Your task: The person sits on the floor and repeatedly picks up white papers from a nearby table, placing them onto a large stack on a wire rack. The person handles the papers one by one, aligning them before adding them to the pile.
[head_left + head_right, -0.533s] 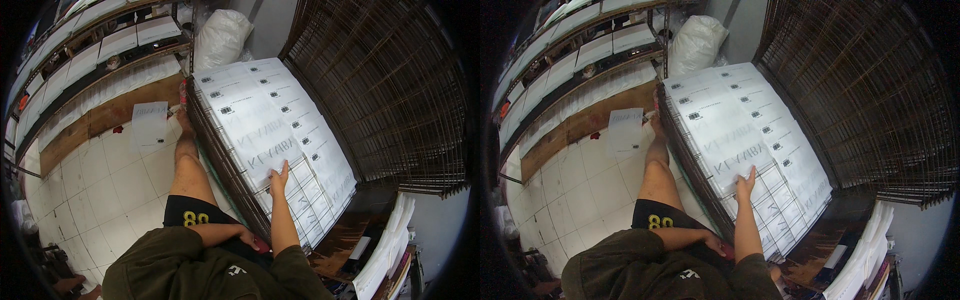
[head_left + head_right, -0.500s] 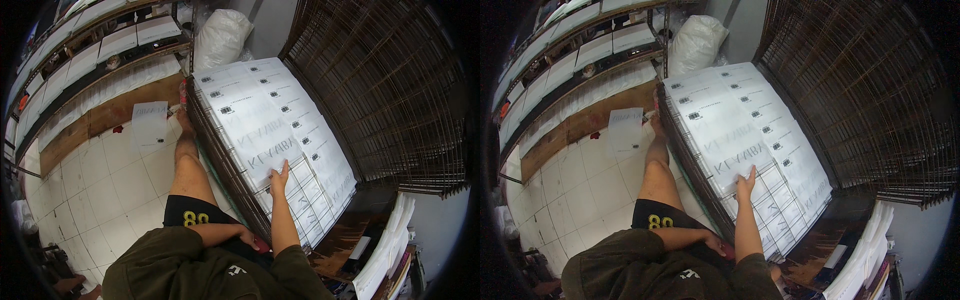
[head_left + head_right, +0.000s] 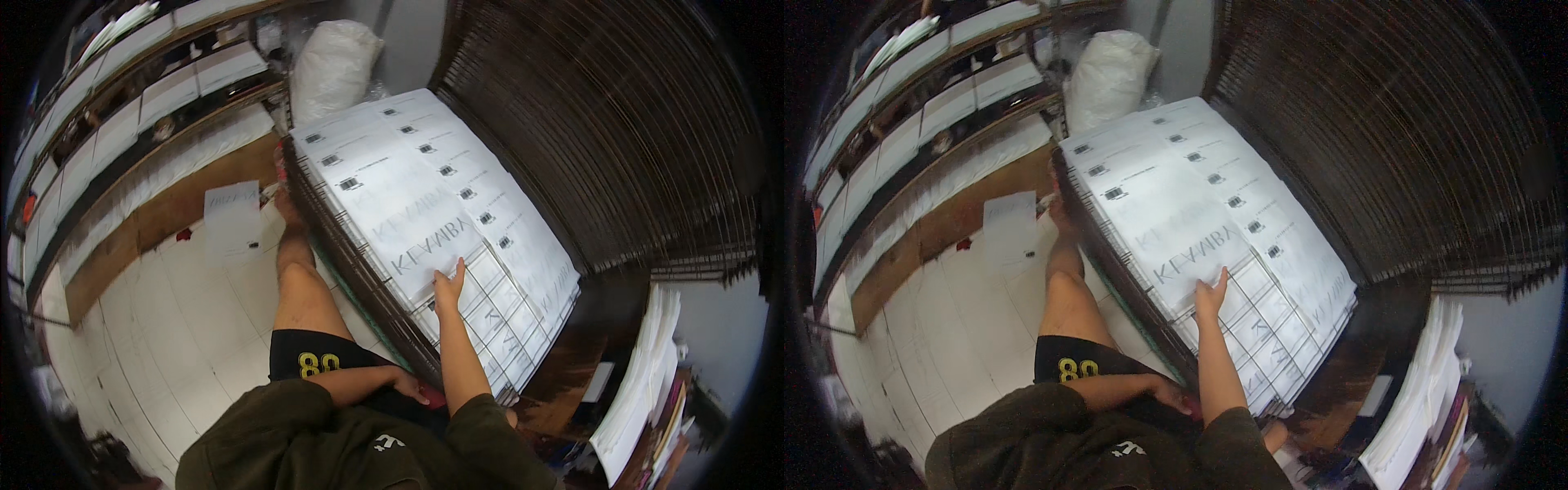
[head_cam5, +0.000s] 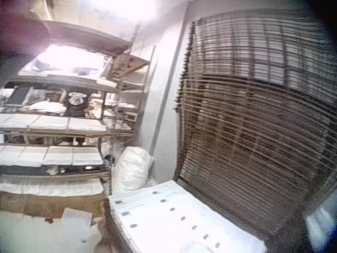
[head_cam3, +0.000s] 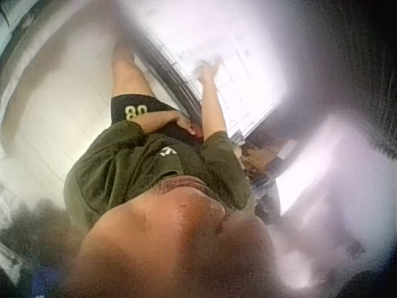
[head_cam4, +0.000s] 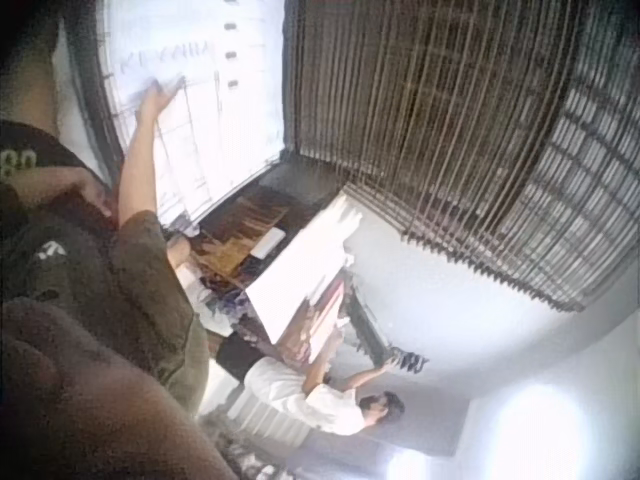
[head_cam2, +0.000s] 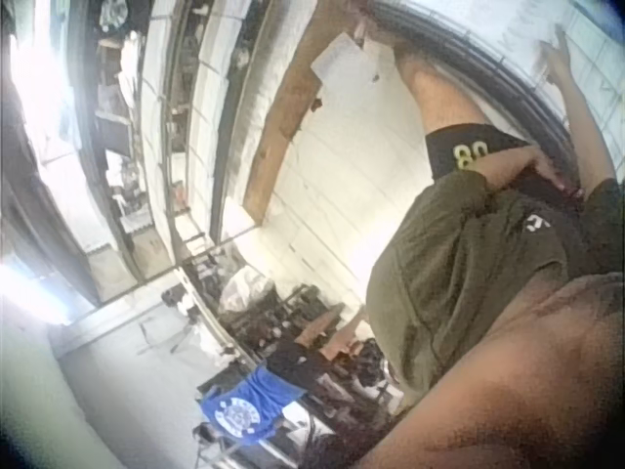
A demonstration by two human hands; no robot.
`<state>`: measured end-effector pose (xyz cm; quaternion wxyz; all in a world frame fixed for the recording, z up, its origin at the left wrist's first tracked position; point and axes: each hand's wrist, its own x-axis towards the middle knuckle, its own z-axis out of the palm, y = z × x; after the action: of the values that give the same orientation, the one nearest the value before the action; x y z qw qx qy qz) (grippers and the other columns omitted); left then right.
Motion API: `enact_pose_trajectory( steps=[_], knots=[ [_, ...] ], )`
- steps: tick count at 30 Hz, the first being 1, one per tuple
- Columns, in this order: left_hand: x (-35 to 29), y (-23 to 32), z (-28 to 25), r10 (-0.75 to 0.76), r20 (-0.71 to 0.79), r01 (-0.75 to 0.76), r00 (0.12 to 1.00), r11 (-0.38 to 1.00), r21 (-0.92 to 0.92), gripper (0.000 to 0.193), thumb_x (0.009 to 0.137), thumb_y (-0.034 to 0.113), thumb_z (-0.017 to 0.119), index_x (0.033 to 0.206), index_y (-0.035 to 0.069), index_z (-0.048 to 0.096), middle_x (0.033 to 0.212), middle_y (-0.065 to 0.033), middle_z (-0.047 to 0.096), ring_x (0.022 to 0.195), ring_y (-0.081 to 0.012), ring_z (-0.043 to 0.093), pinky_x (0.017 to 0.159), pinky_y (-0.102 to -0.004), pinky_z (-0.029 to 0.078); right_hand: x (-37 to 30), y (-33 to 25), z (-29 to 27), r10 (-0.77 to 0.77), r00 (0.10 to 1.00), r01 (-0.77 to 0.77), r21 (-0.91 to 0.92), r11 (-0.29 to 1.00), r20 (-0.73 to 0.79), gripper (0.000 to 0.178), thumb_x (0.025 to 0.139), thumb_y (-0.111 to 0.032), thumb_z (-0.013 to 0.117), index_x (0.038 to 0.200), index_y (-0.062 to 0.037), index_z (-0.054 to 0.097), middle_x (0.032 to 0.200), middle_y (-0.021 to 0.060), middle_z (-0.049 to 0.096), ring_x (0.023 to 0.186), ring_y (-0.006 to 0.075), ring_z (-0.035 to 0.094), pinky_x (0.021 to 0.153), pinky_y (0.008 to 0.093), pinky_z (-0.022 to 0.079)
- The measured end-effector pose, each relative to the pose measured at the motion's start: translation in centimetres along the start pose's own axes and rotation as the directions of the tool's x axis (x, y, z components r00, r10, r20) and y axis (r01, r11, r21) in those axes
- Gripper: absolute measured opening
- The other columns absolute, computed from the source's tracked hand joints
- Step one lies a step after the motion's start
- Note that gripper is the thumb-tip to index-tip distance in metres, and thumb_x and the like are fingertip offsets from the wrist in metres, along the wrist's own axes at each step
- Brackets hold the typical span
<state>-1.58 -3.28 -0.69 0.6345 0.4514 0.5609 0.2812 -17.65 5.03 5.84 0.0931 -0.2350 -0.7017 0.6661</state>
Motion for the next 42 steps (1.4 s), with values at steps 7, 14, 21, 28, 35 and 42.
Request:
enact_pose_trajectory(
  steps=[7, 14, 21, 28, 35, 42],
  knots=[
    [-0.6, 0.6, -0.7, -0.129, 0.029, 0.127, 0.991, 0.989, 0.081, 0.096, 0.080, 0.077, 0.038, 0.130, -0.004, 0.047, 0.142, -0.0211, 0.037, 0.133, -0.0303, 0.034, 0.107, -0.0373, 0.027, -4.2, -2.5, -7.7, -0.277, 0.949, 0.245, -0.196, 0.949, -0.153, 0.055, 0.078, -0.007, 0.068, 0.130, -0.0046, 0.047, 0.118, 0.0143, 0.056, 0.094, 0.0204, 0.061, 0.071, 0.0304, 0.050],
    [-0.3, 0.5, -0.5, -0.120, 0.052, 0.122, 0.991, 0.992, -0.038, 0.088, 0.081, 0.075, 0.040, 0.122, -0.001, 0.057, 0.138, -0.0217, 0.042, 0.131, -0.0298, 0.036, 0.109, -0.0356, 0.025, -11.4, -12.5, -27.0, -0.762, 0.556, 0.388, -0.706, 0.592, -0.332, 0.032, 0.076, -0.006, 0.067, 0.108, -0.0032, 0.061, 0.099, 0.0110, 0.066, 0.084, 0.0210, 0.063, 0.074, 0.0315, 0.049],
    [-0.7, 1.4, -0.2, -0.126, 0.023, 0.128, 0.992, 0.986, -0.108, 0.079, 0.084, 0.069, 0.044, 0.119, 0.000, 0.059, 0.142, -0.0222, 0.037, 0.139, -0.0274, 0.020, 0.112, -0.0345, 0.017, -17.0, -20.9, -42.2, -0.917, 0.317, -0.397, -0.912, 0.105, -0.243, 0.046, 0.076, -0.022, 0.067, 0.119, -0.0101, 0.057, 0.111, 0.0146, 0.059, 0.104, 0.0329, 0.053, 0.086, 0.0419, 0.042],
    [-1.6, 2.3, -0.3, -0.162, -0.034, 0.158, 0.986, 0.982, -0.101, 0.084, 0.081, 0.071, 0.047, 0.124, -0.001, 0.055, 0.147, -0.0222, 0.027, 0.138, -0.0276, 0.024, 0.111, -0.0325, 0.020, -16.0, -20.1, -45.9, -0.694, 0.582, -0.518, -0.851, 0.085, -0.424, 0.035, 0.076, -0.023, 0.064, 0.109, -0.0106, 0.062, 0.102, 0.0113, 0.062, 0.097, 0.0306, 0.056, 0.081, 0.0428, 0.045],
    [-1.2, 1.4, 0.0, -0.146, -0.070, 0.147, 0.987, 0.989, 0.010, 0.083, 0.085, 0.069, 0.043, 0.117, -0.007, 0.056, 0.141, -0.0217, 0.038, 0.132, -0.0265, 0.034, 0.108, -0.0341, 0.026, -17.8, -24.9, -49.0, -0.828, 0.486, -0.630, -0.769, -0.110, -0.280, 0.018, 0.075, -0.006, 0.052, 0.084, -0.0047, 0.067, 0.097, 0.0149, 0.062, 0.091, 0.0328, 0.060, 0.075, 0.0442, 0.049],
    [-1.8, 2.0, 0.3, -0.098, -0.092, 0.103, 0.991, 0.994, 0.049, 0.092, 0.082, 0.074, 0.039, 0.111, -0.011, 0.058, 0.143, -0.0247, 0.033, 0.135, -0.0329, 0.031, 0.110, -0.0367, 0.026, -24.5, -40.1, -50.4, -0.959, 0.149, -0.537, -0.834, 0.127, -0.242, 0.028, 0.092, -0.030, 0.047, 0.109, -0.0199, 0.067, 0.101, 0.0072, 0.068, 0.092, 0.0249, 0.064, 0.075, 0.0351, 0.050]
  ],
)
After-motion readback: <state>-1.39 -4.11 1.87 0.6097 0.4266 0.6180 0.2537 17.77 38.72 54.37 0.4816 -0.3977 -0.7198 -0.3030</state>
